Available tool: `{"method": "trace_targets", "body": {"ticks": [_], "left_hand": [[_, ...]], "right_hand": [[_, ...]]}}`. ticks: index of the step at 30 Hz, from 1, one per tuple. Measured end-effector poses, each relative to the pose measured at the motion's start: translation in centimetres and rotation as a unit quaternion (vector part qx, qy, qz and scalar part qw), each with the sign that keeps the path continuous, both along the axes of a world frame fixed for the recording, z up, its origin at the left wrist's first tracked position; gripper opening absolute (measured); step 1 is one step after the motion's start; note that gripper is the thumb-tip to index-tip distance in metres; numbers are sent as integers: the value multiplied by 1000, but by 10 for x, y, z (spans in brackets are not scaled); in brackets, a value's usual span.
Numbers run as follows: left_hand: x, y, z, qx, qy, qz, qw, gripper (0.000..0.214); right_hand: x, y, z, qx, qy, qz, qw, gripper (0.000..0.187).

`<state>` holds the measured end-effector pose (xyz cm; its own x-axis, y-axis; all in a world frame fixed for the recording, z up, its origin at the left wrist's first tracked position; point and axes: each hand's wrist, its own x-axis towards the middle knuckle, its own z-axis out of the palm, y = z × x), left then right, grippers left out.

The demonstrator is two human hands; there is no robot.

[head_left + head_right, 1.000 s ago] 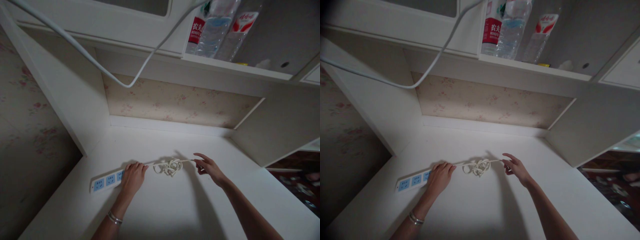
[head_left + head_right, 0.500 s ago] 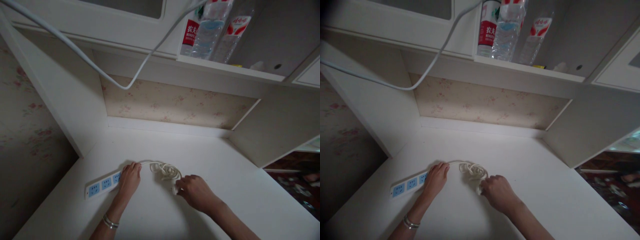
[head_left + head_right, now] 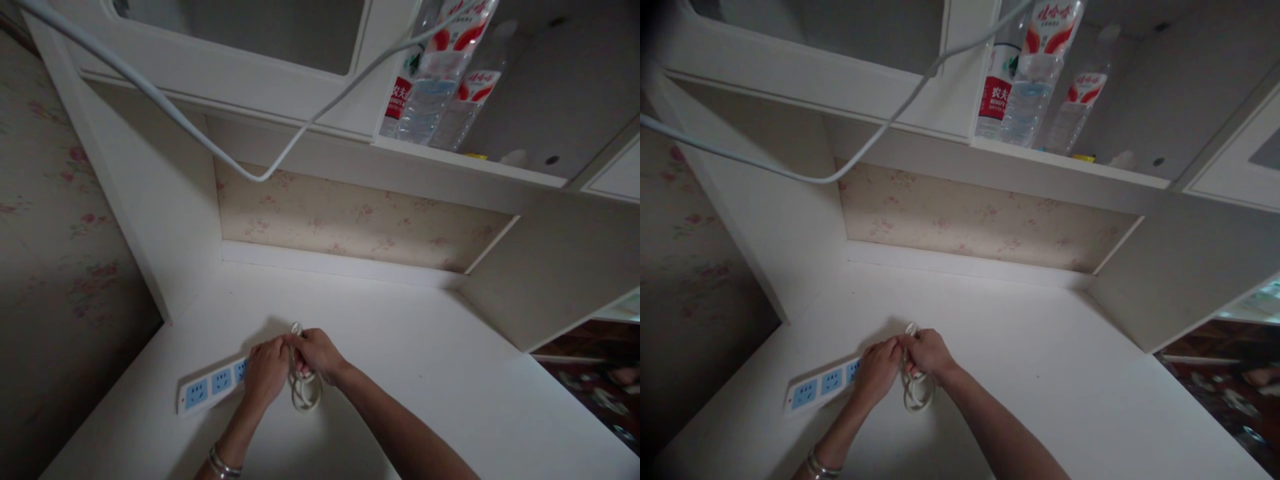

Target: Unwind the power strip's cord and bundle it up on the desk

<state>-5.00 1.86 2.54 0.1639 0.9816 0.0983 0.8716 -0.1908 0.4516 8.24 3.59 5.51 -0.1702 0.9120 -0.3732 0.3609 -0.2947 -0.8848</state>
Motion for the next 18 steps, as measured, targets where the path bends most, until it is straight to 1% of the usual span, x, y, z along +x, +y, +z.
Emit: {"method": "trace_targets", "body": {"ticks": [2,4,7,9,10,11,12,13,14,15,16,17,18], "left_hand": [[-3,2,1,-12,-16,-28,999,37],[-5,2,2,-29,-60,-37,997,40],[-6,3,3,-46,-107,-7,993,43],[-6,3,3,-43,-91,17,995,42],[-5,4,2,-41,-77,28,996,42],[-5,4,1,-40,-63,40,996,42],[-5,5,0,-39,-51,51,997,43],[-4,5,-1,-35,-41,59,997,44],[-4,5,-2,-29,-34,65,997,45],[-3,4,-3,-20,-30,69,997,45],[-3,4,-3,-11,-29,69,997,46],[-2,3,-4,-2,-29,66,997,46],[-2,2,-3,6,-30,65,997,46]], "right_hand": [[-11,9,-8,1,26,-24,999,42],[-17,16,-14,1,33,-28,999,43],[-18,22,-16,-6,49,-8,999,45],[-11,23,-14,-1,65,27,998,42],[-5,23,-12,18,59,45,997,39],[1,23,-9,53,35,58,996,34],[8,22,-7,106,-8,65,992,29],[14,21,-5,169,-67,67,981,24],[20,19,-4,231,-131,66,962,20],[25,18,-4,277,-187,66,940,17],[28,16,-5,295,-221,72,927,14],[30,14,-7,287,-234,81,925,14],[31,12,-10,261,-231,91,933,16]]}}
